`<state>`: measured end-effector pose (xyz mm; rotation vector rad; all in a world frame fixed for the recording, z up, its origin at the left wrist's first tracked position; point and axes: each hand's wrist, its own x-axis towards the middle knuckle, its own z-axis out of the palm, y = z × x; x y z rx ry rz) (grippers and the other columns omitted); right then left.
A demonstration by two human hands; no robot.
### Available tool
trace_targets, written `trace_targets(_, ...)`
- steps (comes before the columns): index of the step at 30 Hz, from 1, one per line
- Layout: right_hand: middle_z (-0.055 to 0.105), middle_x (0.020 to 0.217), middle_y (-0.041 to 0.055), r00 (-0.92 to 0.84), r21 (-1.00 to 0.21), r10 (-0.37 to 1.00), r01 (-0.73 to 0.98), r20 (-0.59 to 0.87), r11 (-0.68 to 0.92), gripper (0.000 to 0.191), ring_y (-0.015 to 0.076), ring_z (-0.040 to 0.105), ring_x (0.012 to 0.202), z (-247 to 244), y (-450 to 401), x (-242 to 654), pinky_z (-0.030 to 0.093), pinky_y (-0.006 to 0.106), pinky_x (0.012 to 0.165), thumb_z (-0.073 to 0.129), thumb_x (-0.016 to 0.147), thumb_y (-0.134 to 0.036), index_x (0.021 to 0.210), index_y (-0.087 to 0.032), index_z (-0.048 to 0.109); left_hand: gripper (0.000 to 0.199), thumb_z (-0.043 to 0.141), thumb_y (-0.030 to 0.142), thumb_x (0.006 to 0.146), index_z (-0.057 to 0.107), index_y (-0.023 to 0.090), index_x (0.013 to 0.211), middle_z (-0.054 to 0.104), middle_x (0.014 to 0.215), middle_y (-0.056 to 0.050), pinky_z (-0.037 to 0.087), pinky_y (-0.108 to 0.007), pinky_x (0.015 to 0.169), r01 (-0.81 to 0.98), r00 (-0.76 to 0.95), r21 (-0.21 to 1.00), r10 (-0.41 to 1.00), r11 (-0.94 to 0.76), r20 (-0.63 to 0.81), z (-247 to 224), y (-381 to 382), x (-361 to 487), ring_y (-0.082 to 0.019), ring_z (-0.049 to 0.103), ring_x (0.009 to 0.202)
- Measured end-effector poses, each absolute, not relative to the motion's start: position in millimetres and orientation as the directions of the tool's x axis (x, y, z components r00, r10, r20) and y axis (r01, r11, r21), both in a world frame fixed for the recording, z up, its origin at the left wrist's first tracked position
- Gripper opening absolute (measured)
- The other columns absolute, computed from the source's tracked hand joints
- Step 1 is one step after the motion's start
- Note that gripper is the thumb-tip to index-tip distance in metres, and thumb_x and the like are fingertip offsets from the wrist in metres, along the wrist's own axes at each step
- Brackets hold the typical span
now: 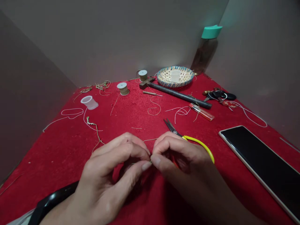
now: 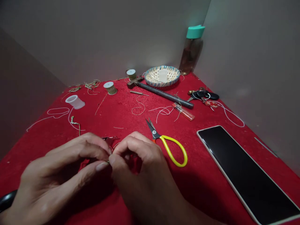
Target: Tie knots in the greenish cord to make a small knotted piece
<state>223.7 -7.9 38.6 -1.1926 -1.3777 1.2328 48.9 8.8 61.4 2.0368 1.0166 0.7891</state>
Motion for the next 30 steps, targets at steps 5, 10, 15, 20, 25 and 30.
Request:
trace_targets(5,0.057,0.07,-0.0046,-0.074,-0.989,0.994,0.121,0.078,0.087,0.016,0.0115,0.054,0.067,36.5,-7.6,219.5,0.042,0.028,0.064,0.052,0.077,-0.013,0.064,-0.021,0.053,0.014,0.065,0.015,0.088,0.07,0.026,0.08,0.066,0.085,0.003,0.045,-0.017,0.065,0.319,0.4,0.911,0.909,-0.261,0.121,56.4,11.1,47.1,-0.01,0.06,0.077)
trace_targets(10,0.057,0.07,-0.0041,-0.078,-0.983,0.996,0.174,0.052,0.065,0.015,0.0113,0.051,0.063,40.5,-8.8,219.0,0.039,0.027,0.058,0.051,0.075,-0.012,0.063,-0.021,0.054,0.006,0.07,0.021,0.085,0.072,0.021,0.08,0.06,0.09,0.001,0.046,-0.019,0.071,-0.119,0.472,0.942,0.853,0.313,-0.223,51.2,14.7,50.6,-0.011,0.056,0.079)
trace_targets(15,0.058,0.072,-0.0053,-0.122,-0.991,0.991,0.119,0.046,0.06,0.017,0.0087,0.05,0.061,47.2,-7.9,221.4,0.039,0.024,0.057,0.051,0.076,-0.01,0.063,-0.021,0.053,0.005,0.07,0.016,0.08,0.073,0.016,0.076,0.053,0.087,0.0,0.042,-0.016,0.061,-0.286,0.609,0.81,0.75,0.512,-0.259,53.7,18.0,53.9,-0.007,0.047,0.069)
trace_targets(20,0.061,0.078,-0.0049,-0.149,-0.997,0.988,0.058,0.047,0.056,0.018,0.0088,0.057,0.07,51.5,-9.4,223.2,0.044,0.024,0.066,0.053,0.079,-0.011,0.064,-0.021,0.055,0.004,0.071,0.021,0.078,0.071,0.017,0.079,0.049,0.089,-0.001,0.042,-0.019,0.065,-0.263,0.664,0.84,0.721,0.475,-0.2,53.6,20.5,51.1,-0.011,0.047,0.075)
trace_targets(25,0.058,0.076,-0.0058,-0.124,-0.987,0.987,0.108,0.102,0.116,0.017,0.009,0.056,0.07,47.8,-12.9,223.1,0.043,0.025,0.065,0.053,0.079,-0.01,0.066,-0.021,0.055,0.015,0.073,0.029,0.079,0.063,0.018,0.078,0.046,0.097,-0.003,0.043,-0.025,0.069,-0.157,0.697,0.941,0.708,0.3,-0.11,48.8,25.5,46.3,-0.016,0.048,0.083)
trace_targets(30,0.058,0.077,-0.0045,-0.132,-0.987,0.988,0.127,0.078,0.095,0.015,0.0116,0.055,0.072,39.1,-9.6,221.8,0.043,0.029,0.067,0.051,0.08,-0.011,0.07,-0.021,0.056,0.013,0.068,0.026,0.087,0.059,0.018,0.082,0.046,0.103,-0.003,0.042,-0.024,0.077,-0.073,0.671,0.978,0.736,0.194,-0.096,42.7,26.6,43.3,-0.016,0.049,0.09)
